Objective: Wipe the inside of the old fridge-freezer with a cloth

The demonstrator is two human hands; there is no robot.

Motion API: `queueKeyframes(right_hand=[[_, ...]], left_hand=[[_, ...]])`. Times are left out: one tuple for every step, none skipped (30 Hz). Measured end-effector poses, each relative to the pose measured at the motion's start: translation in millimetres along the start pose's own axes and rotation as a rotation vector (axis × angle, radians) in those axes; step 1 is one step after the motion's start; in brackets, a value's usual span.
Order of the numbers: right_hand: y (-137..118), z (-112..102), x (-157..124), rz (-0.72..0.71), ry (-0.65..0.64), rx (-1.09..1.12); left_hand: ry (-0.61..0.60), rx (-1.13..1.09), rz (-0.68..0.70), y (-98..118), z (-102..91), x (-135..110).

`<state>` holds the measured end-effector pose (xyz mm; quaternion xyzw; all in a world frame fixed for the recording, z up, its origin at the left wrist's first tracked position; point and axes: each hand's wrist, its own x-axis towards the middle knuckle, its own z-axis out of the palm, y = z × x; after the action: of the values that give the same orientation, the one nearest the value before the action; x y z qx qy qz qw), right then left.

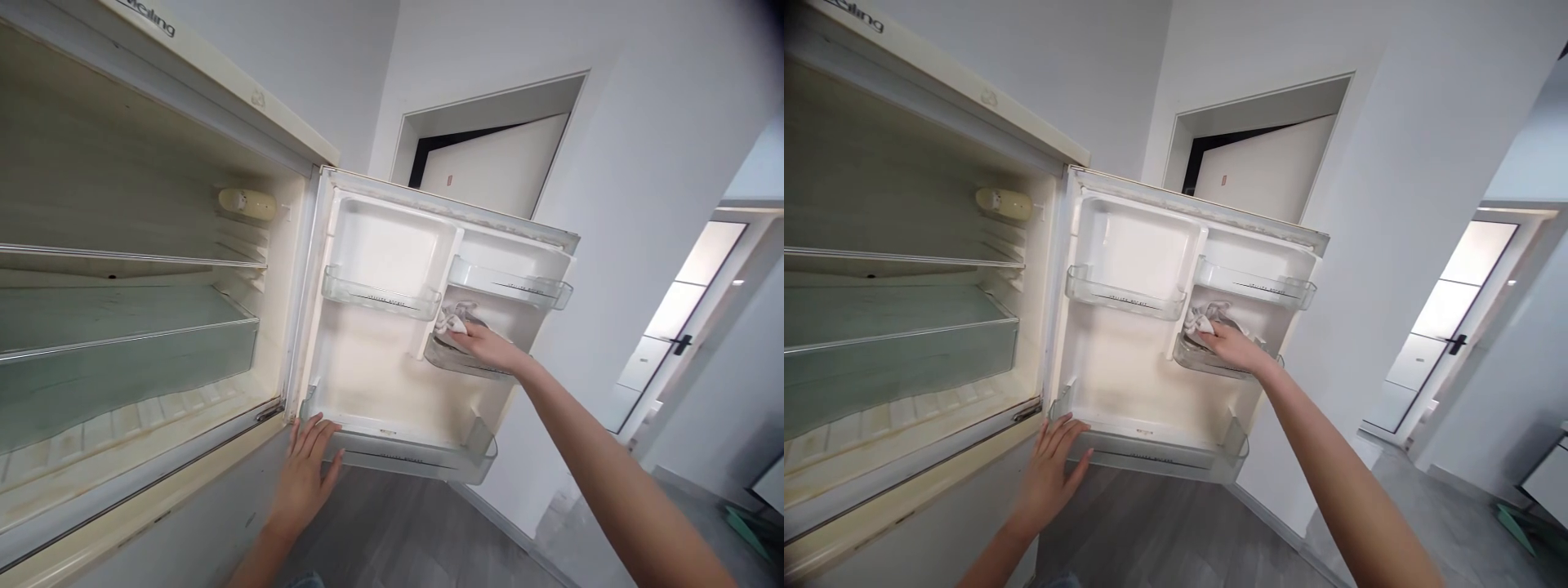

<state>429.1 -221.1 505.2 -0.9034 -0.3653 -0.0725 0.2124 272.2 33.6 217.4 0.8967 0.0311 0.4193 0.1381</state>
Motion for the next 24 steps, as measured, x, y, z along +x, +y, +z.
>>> queueKeyframes(right_hand=[[3,-3,-1,-0.003,0.037,-0.045],[5,-6,-1,0.0,0.103,-0.098],[8,-9,-1,0.013,0.18,-0.154],[11,-11,-1,0.035,0.256,-0.203],[14,-12,0,0.059,0.311,-0.238],[17,-12,0,0.079,0.332,-0.259],[19,-12,-1,0.094,0.321,-0.269],[22,-11,-1,0.099,0.29,-0.272],[24,-9,-3,0.099,0.25,-0.273],[26,-8,-4,0.101,0.204,-0.276],[28,-8,-6,0.1,0.157,-0.279],[31,-9,-8,0.098,0.119,-0.28],[33,-11,-11,0.096,0.1,-0.281],[36,-15,-13,0.103,0.109,-0.283],[38,-19,-16,0.122,0.152,-0.288],[41,-23,-18,0.152,0.227,-0.291],[43,-27,-20,0.184,0.319,-0.287],[45,-30,-21,0.212,0.411,-0.279],[46,-31,-22,0.23,0.482,-0.265],[47,-31,-22,0.236,0.518,-0.251],[47,-28,-21,0.231,0.524,-0.239],[46,-25,-21,0.221,0.508,-0.228],[45,-20,-21,0.211,0.485,-0.207],[44,-17,-22,0.209,0.464,-0.165]], left_hand=[[0.0,0.004,0.004,0,0.2,0],[0.001,0.008,0.008,0,0.2,0],[0.003,0.01,0.011,0,0.2,1],[0.004,0.013,0.013,0,-0.1,1],[0.003,0.014,0.013,0,-0.4,0],[0.0,0.015,0.013,0,-0.9,0],[-0.002,0.016,0.013,1,-1.4,0],[-0.005,0.016,0.012,2,-1.8,0],[-0.006,0.016,0.01,2,-2.2,0],[-0.007,0.015,0.009,3,-2.5,0],[-0.008,0.013,0.007,4,-2.6,0],[-0.011,0.01,0.005,5,-2.7,0],[-0.014,0.006,0.003,5,-2.6,1],[-0.017,0.002,0.002,6,-2.4,1],[-0.016,-0.001,0.0,6,-2.1,2],[-0.013,-0.002,-0.002,6,-1.9,2],[-0.006,-0.001,-0.004,6,-1.6,2],[0.003,0.0,-0.006,6,-1.3,2],[0.011,0.002,-0.01,5,-1.2,2],[0.018,0.004,-0.013,5,-1.2,2],[0.023,0.004,-0.016,4,-1.4,1],[0.025,0.005,-0.017,3,-1.6,1],[0.026,0.007,-0.017,3,-2.0,1],[0.026,0.009,-0.016,2,-2.4,0]])
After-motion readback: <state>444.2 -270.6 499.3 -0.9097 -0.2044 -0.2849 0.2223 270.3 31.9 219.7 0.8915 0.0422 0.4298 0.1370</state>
